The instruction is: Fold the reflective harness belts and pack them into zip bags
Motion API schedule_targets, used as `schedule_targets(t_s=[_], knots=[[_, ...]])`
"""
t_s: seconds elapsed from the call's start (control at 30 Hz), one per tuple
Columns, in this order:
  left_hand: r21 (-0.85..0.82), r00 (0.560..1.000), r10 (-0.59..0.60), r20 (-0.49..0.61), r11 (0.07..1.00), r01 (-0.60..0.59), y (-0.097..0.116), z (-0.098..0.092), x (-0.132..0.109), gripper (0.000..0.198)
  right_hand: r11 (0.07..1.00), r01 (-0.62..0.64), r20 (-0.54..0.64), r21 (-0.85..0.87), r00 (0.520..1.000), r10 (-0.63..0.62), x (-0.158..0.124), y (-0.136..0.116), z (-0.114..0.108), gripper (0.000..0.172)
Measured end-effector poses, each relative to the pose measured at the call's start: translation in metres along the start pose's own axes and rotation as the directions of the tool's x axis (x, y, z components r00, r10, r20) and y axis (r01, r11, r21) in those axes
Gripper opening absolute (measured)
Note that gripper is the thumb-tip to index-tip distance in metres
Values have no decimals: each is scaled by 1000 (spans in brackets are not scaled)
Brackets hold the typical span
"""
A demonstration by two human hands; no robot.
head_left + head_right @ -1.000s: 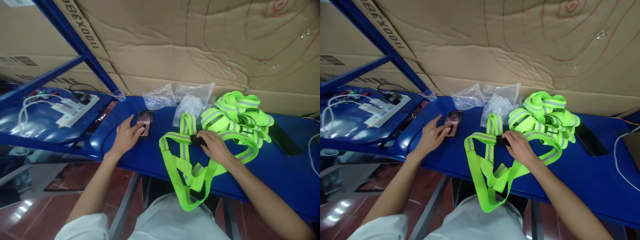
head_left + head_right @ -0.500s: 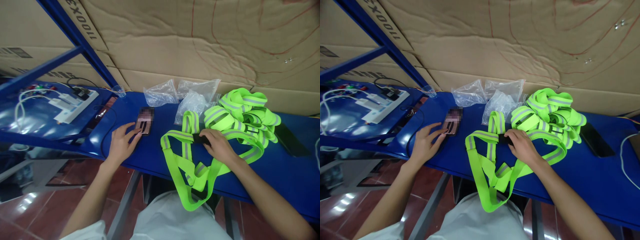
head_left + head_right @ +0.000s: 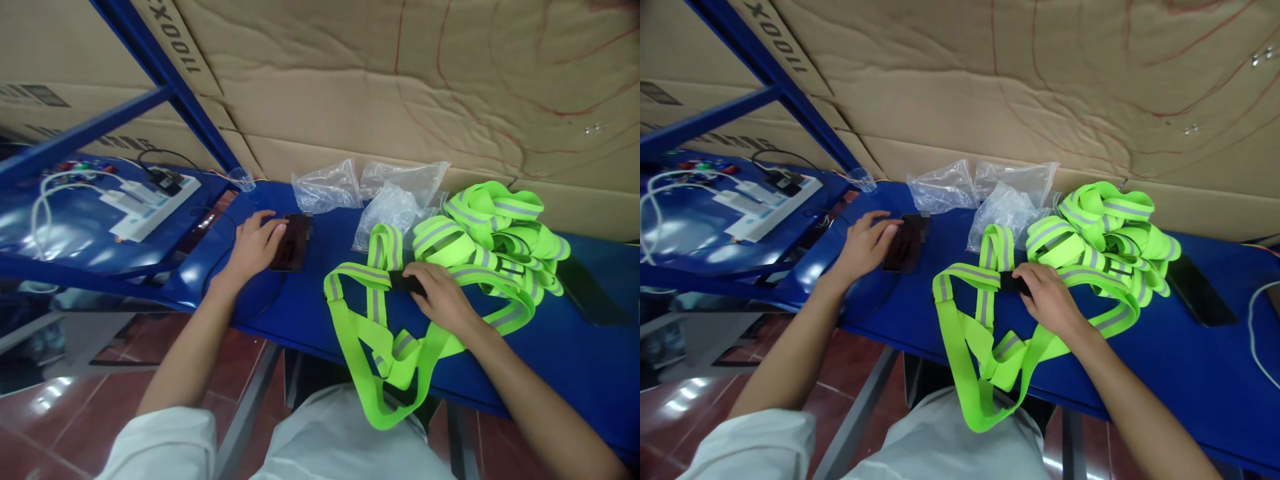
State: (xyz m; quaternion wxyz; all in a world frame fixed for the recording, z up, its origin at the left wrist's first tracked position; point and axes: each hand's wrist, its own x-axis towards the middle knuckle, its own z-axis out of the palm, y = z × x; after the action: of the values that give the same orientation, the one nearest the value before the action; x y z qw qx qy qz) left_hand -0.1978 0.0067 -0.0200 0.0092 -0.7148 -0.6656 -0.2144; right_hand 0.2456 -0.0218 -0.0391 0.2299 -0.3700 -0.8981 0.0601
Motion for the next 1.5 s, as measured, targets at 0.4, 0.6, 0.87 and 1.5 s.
schedule_targets(t_s=[0.4,0.6,0.87,1.5], knots=[[-21,996,49,-70,998,-51,-9,-5,-42,55,1000,15,-3,-6,1000,-15,-1,0,0,40],[-33,997,34,-72,999,-37,-4,-6,-44,60,1000,14,-1,-7,1000,-14,0,-1,-1,41],[-49,996,87,-38,995,-88,0,-1,-42,57,1000,1,9,0,1000,-1,0,-1,0,41],[-36,997,80,-15,996,-80,13,-9,-53,55,1000,-16,19,11,1000,16,0,-2,-1,42]])
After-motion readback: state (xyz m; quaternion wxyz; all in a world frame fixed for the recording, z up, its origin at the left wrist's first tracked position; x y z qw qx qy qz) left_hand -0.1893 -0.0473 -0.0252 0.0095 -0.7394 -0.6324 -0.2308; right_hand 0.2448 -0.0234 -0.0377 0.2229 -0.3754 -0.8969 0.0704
